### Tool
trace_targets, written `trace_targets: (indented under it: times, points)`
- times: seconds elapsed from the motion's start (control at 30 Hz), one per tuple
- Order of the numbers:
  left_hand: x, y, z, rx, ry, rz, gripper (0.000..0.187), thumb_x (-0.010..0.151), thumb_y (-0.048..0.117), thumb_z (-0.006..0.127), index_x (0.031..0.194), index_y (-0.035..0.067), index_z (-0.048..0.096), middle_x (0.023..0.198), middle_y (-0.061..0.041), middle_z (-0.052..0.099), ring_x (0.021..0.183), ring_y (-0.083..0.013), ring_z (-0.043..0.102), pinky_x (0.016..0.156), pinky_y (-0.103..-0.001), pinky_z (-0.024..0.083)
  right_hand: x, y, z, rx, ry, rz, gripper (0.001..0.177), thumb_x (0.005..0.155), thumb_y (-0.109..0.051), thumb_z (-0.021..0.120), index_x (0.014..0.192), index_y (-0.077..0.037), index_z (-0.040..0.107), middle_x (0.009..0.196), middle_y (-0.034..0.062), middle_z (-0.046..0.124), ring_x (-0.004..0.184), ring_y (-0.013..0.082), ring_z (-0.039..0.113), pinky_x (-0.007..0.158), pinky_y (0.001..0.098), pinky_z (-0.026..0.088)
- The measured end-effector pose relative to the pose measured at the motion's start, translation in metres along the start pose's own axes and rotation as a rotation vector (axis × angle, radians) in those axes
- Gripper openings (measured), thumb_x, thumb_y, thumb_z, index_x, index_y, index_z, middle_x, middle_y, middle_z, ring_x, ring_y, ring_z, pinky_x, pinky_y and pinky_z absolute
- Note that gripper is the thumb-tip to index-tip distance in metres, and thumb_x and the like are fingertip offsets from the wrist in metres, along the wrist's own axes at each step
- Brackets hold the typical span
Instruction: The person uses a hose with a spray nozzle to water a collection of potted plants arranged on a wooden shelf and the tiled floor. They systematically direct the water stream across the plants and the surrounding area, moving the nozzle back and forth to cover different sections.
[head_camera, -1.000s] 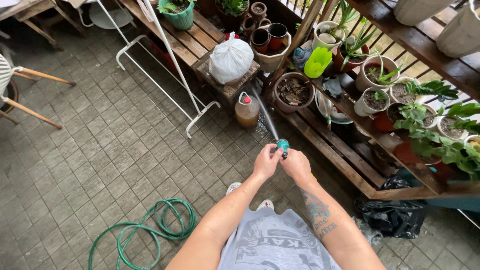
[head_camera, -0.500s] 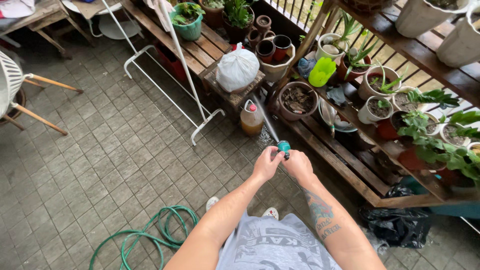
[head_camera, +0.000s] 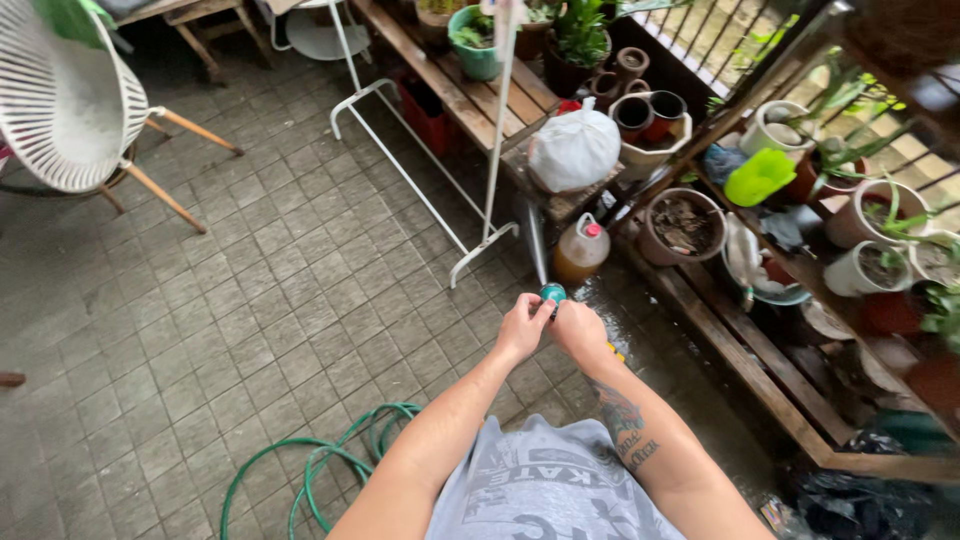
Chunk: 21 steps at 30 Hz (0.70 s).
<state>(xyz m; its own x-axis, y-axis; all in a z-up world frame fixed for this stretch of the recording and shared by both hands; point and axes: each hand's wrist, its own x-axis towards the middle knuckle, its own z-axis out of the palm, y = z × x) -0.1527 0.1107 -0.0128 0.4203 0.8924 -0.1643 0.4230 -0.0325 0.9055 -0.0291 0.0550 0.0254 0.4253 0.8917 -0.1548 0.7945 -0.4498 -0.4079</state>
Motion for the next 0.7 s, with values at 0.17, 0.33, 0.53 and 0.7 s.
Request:
trace_targets:
  times: [0.17,0.33,0.53,0.7]
  points:
    - [0.020,-0.031,-0.091,-0.068,0.063,-0.013,0.058,0.093,0.053,0.065,0.124,0.004,0.060,0.112,-0.015,0.075,0.100,-0.0264,0.074,0.089,-0.037,0.056,0.026,-0.095,0.022,-0.032,-0.016,-0.116,0.039,0.094,-0.035,0.061,0.081,-0.001,0.074,0.084,0.0269,0.072,0.081,0.0435,0.074,0.076,0.0518,0.060]
    - [0.039,-0.042,-0.160,-0.252,0.116,0.090,0.057,0.095,0.048,0.065,0.126,0.001,0.061,0.115,-0.015,0.076,0.108,-0.0246,0.073,0.095,-0.037,0.056,0.059,-0.173,0.021,-0.036,-0.001,-0.162,0.032,0.088,-0.031,0.065,0.082,0.000,0.072,0.085,0.0264,0.073,0.082,0.0445,0.073,0.074,0.0530,0.059]
    - [0.063,-0.060,-0.208,-0.178,0.126,0.063,0.065,0.096,0.051,0.063,0.135,0.000,0.057,0.129,-0.019,0.069,0.114,-0.0272,0.070,0.097,-0.038,0.055,0.111,-0.219,0.029,-0.055,0.004,-0.136,0.045,0.090,-0.045,0.069,0.086,-0.001,0.072,0.087,0.0258,0.073,0.085,0.0451,0.072,0.075,0.0538,0.058]
    - [0.099,-0.077,-0.246,-0.160,0.100,0.035,0.070,0.095,0.055,0.062,0.138,-0.001,0.054,0.135,-0.020,0.066,0.114,-0.0297,0.071,0.095,-0.039,0.055,0.164,-0.227,0.057,-0.032,0.008,-0.093,0.054,0.090,-0.054,0.068,0.089,0.000,0.071,0.086,0.0261,0.073,0.084,0.0458,0.071,0.074,0.0538,0.058]
